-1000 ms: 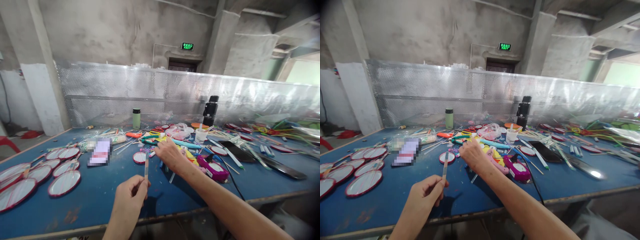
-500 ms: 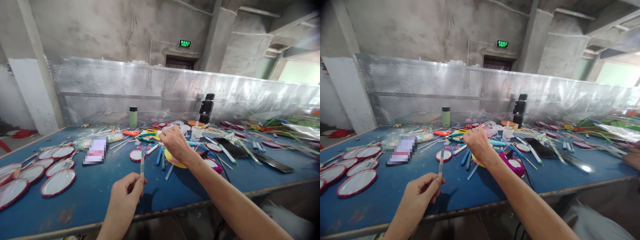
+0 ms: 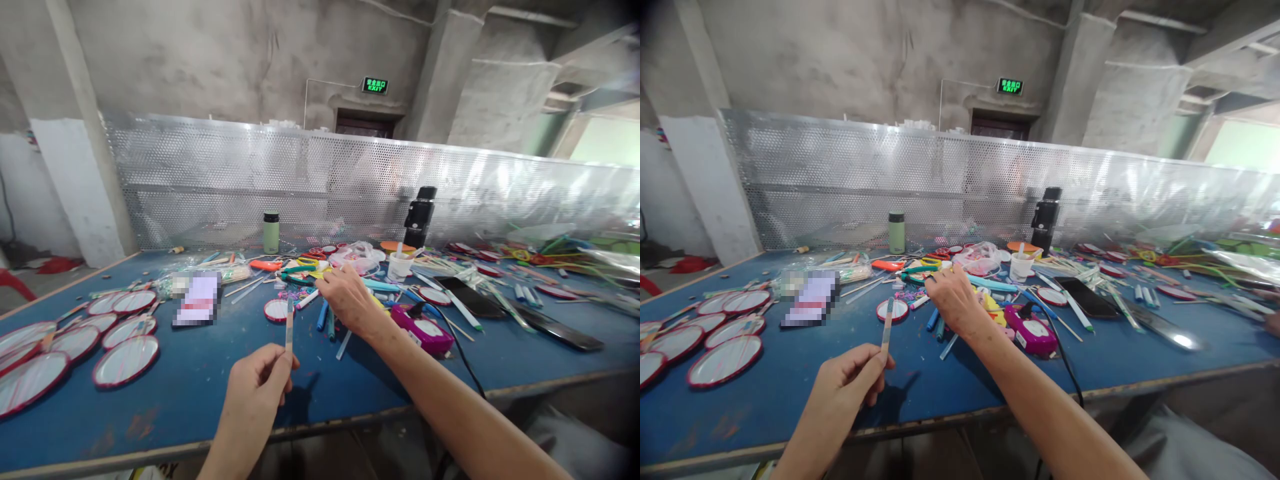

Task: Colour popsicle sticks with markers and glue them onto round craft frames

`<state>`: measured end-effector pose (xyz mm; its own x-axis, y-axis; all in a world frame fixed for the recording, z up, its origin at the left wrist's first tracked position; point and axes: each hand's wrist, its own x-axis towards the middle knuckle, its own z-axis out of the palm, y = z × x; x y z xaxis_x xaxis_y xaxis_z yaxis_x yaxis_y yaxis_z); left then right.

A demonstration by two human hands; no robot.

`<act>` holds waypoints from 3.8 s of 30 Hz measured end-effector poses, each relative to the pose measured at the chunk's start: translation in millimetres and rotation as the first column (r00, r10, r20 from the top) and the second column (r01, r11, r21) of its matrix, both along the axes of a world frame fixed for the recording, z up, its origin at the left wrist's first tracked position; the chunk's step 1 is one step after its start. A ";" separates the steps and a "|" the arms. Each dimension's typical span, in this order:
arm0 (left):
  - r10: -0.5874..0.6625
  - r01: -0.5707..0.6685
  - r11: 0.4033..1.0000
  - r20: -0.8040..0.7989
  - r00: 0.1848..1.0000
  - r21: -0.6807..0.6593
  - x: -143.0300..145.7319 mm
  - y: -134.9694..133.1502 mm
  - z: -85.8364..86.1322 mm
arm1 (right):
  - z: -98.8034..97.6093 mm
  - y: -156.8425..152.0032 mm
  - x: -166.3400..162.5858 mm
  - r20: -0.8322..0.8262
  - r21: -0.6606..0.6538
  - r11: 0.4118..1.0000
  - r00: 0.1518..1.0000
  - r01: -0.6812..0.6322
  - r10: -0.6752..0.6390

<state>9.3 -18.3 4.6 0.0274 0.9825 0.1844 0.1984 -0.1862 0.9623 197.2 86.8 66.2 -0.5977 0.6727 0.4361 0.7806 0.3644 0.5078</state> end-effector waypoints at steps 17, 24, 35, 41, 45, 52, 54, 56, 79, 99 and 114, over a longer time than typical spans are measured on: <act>0.003 -0.003 1.000 0.006 1.000 -0.013 -1.4 2.2 -4.3 | -4.8 2.1 0.4 0.029 -0.075 0.993 0.996 0.088 -0.086; -0.003 0.003 1.000 -0.015 1.000 -0.008 -2.1 1.3 -2.5 | -22.6 7.1 -8.6 0.124 -0.145 0.989 0.992 0.012 0.006; -0.004 0.004 1.000 0.013 1.000 0.003 -1.4 1.3 -3.9 | -28.0 8.7 -8.4 0.079 -0.211 0.977 0.996 -0.014 0.031; -0.001 0.001 1.000 0.042 0.999 -0.008 0.2 3.9 -5.9 | -21.0 -3.7 -0.2 -0.007 -0.249 0.967 0.999 -0.047 0.046; 0.006 -0.006 1.000 0.049 0.999 -0.005 0.9 3.4 -6.4 | -23.9 -1.5 4.3 -0.047 -0.287 0.953 0.995 -0.093 0.083; 0.006 -0.007 1.000 0.038 0.999 0.002 0.2 3.1 -6.9 | -25.7 0.4 5.9 -0.095 -0.331 0.930 0.986 -0.161 0.137; 0.004 -0.005 1.000 0.039 0.999 0.003 -0.1 2.7 -6.9 | -23.1 -1.6 6.2 -0.096 -0.344 0.923 0.984 -0.175 0.151; -0.001 0.001 1.000 0.041 0.999 0.001 -0.5 2.5 -7.1 | -21.1 -2.8 5.9 -0.090 -0.351 0.918 0.982 -0.186 0.164; -0.012 0.013 1.000 0.064 0.998 -0.011 -0.4 7.1 -10.2 | -42.6 -72.9 -7.9 -0.935 0.243 0.808 -0.352 -0.537 0.047; 0.020 -0.021 1.000 0.045 0.999 0.019 1.2 3.4 -12.1 | -48.1 -85.0 -19.8 -0.975 0.222 0.894 -0.062 -0.389 0.215; -0.019 0.018 1.000 0.021 1.000 0.021 -1.6 5.4 -13.0 | -49.1 -84.5 -17.0 -0.946 0.253 0.906 0.107 -0.338 0.304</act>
